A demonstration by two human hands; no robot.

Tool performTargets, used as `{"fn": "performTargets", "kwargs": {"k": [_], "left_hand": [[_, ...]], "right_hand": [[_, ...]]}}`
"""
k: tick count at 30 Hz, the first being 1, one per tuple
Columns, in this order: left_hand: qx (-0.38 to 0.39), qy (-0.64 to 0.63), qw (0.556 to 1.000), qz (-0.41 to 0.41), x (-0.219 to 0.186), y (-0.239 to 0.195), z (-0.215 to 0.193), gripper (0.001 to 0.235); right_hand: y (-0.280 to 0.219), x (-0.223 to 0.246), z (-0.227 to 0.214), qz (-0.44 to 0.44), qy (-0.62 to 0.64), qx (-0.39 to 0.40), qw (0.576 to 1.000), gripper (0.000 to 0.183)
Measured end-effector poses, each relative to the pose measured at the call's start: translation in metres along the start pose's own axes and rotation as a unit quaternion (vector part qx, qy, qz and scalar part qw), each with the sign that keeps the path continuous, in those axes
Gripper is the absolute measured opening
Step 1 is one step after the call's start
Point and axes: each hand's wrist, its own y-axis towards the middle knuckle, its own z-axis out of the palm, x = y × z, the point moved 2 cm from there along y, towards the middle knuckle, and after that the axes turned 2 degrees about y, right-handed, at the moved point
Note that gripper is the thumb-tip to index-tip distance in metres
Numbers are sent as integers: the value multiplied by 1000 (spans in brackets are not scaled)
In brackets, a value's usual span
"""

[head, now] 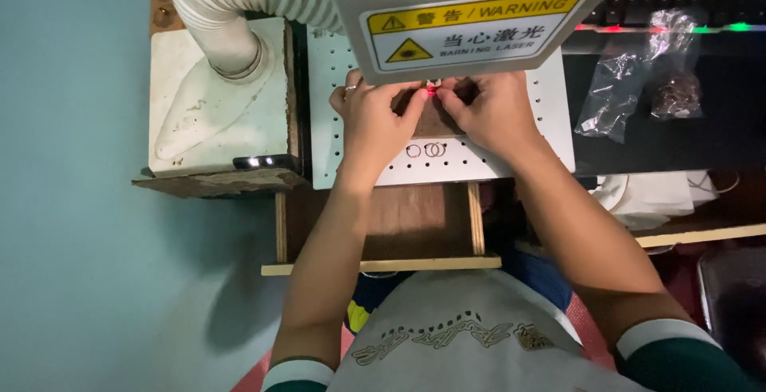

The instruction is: Placing small metal rings into a laser engraving machine, waiting for the engraving to finish, and then removing the rings.

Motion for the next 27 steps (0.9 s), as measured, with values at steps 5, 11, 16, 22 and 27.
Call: {"fn": "performTargets", "kwargs": {"k": [5,11,16,22,27], "left_hand": [[7,-3,1000,-4,-8,1,-4,12],[41,-52,998,-11,-39,8,-42,13],[43,-83,996,-3,-44,9,-48,14],[15,-31,999,5,9,-9,-3,24],[24,6,999,47,44,-34,-16,71]], "right_hand": [[-1,-5,6,18,-21,-7,1000,10],[3,11,1,-2,-34,-18,999,10],[6,26,-5,-28,-6,-18,999,6],[-8,15,-14,-42,26,-55,997,11],[-46,-34,-34,-50,-10,-69,996,40]]}}
